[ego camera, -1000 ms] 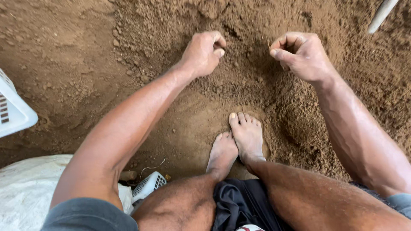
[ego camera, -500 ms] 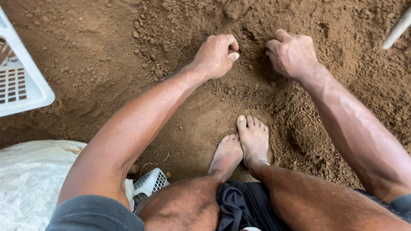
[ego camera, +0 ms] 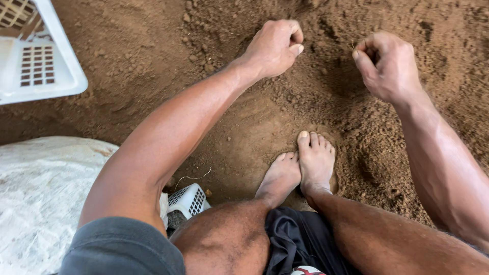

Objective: The person sifts sand through their fingers to separate small items, collecting them in their left hand. They repeatedly scoop and rub sand, then transfer the collected items into a nearby white plastic basket.

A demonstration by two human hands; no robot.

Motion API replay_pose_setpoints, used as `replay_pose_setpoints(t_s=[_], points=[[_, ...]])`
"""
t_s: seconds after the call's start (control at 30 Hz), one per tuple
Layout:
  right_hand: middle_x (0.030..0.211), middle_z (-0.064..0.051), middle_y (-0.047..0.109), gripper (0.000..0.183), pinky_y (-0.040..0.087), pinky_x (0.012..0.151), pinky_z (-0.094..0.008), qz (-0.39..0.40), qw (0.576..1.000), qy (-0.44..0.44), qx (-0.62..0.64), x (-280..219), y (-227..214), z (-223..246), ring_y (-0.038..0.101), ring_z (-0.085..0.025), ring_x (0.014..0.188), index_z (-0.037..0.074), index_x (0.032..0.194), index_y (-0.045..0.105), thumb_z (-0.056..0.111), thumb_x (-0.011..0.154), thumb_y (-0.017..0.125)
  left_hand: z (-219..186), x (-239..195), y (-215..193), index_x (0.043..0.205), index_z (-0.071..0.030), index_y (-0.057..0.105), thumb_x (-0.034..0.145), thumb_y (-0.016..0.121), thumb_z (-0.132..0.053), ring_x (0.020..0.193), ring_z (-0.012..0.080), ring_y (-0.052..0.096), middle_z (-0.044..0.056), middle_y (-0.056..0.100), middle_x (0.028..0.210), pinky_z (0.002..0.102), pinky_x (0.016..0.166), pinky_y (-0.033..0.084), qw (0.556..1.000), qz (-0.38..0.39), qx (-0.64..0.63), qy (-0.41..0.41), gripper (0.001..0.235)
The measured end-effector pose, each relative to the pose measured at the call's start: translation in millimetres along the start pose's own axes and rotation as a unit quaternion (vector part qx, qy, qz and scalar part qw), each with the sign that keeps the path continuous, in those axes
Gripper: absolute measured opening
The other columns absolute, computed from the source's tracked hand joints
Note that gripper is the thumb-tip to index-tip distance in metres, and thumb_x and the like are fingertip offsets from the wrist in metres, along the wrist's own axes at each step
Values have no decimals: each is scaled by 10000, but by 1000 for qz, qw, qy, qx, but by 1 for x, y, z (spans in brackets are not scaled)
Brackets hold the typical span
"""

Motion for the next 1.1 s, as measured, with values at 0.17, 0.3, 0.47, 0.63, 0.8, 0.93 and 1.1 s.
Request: replay_pose_setpoints(t_s=[0.17, 0.3, 0.47, 0.63, 0.8, 0.93, 1.1], points=[[933, -125, 720, 88, 606, 692, -402, 103, 987, -40, 115, -43, 53, 42, 695, -207, 799, 38, 1004, 720, 119, 992, 688, 5, -2, -11, 946, -32, 697, 928, 728, -75, 773, 156, 722, 112, 756, 865, 361, 739, 599, 995, -62, 50, 66, 55], [954, -95, 736, 122, 658, 705, -298, 318, 932, -101, 139, -80, 126, 113, 728, -161, 806, 104, 1004, 712, 117, 986, 593, 11, -1, -3, 893, -92, 688, 923, 654, -45, 743, 102, 725, 58, 728, 890, 271, 688, 620, 999, -33, -12, 25, 65], [959, -82, 737, 103, 604, 695, -332, 401, 887, -125, 193, -92, 154, 131, 687, -156, 769, 106, 1022, 687, 156, 996, 600, 17, -9, 1, 898, -90, 683, 916, 706, -60, 750, 99, 694, 54, 723, 869, 274, 663, 586, 995, -56, 23, 76, 43], [829, -55, 691, 125, 528, 680, -313, 240, 934, -29, 263, -69, 124, 84, 592, -122, 748, 27, 1010, 699, 126, 935, 703, 21, -26, -16, 906, -31, 649, 925, 725, -82, 721, 190, 677, 88, 692, 808, 395, 674, 555, 990, -79, 24, 114, 93], [805, -27, 675, 149, 502, 668, -299, 141, 950, 8, 277, -48, 90, 52, 566, -96, 740, 23, 980, 700, 165, 942, 718, 22, -33, -16, 993, -38, 714, 880, 738, -155, 807, 252, 735, 143, 749, 903, 385, 746, 566, 998, -48, 14, 28, 164], [837, -5, 698, 136, 529, 686, -269, 42, 954, 16, 296, -25, 37, 25, 620, -76, 761, 37, 977, 701, 170, 947, 706, 0, -21, -5, 1028, -28, 701, 858, 748, -151, 853, 263, 751, 150, 753, 949, 380, 769, 578, 999, -38, 8, 34, 215], [985, -57, 689, 199, 517, 777, -343, -67, 983, 38, 164, -77, 2, 20, 626, -171, 919, 46, 1077, 658, 179, 929, 657, -30, 8, 19, 1212, -39, 625, 855, 765, -222, 896, 290, 758, 201, 682, 1182, 395, 830, 580, 998, -28, 63, -5, 425]])
Point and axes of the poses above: each hand's wrist, its own x-axis towards the middle knuckle, its own y-axis out of the palm, z = x × y, the point moved 2 cm from there along x, towards the middle knuckle
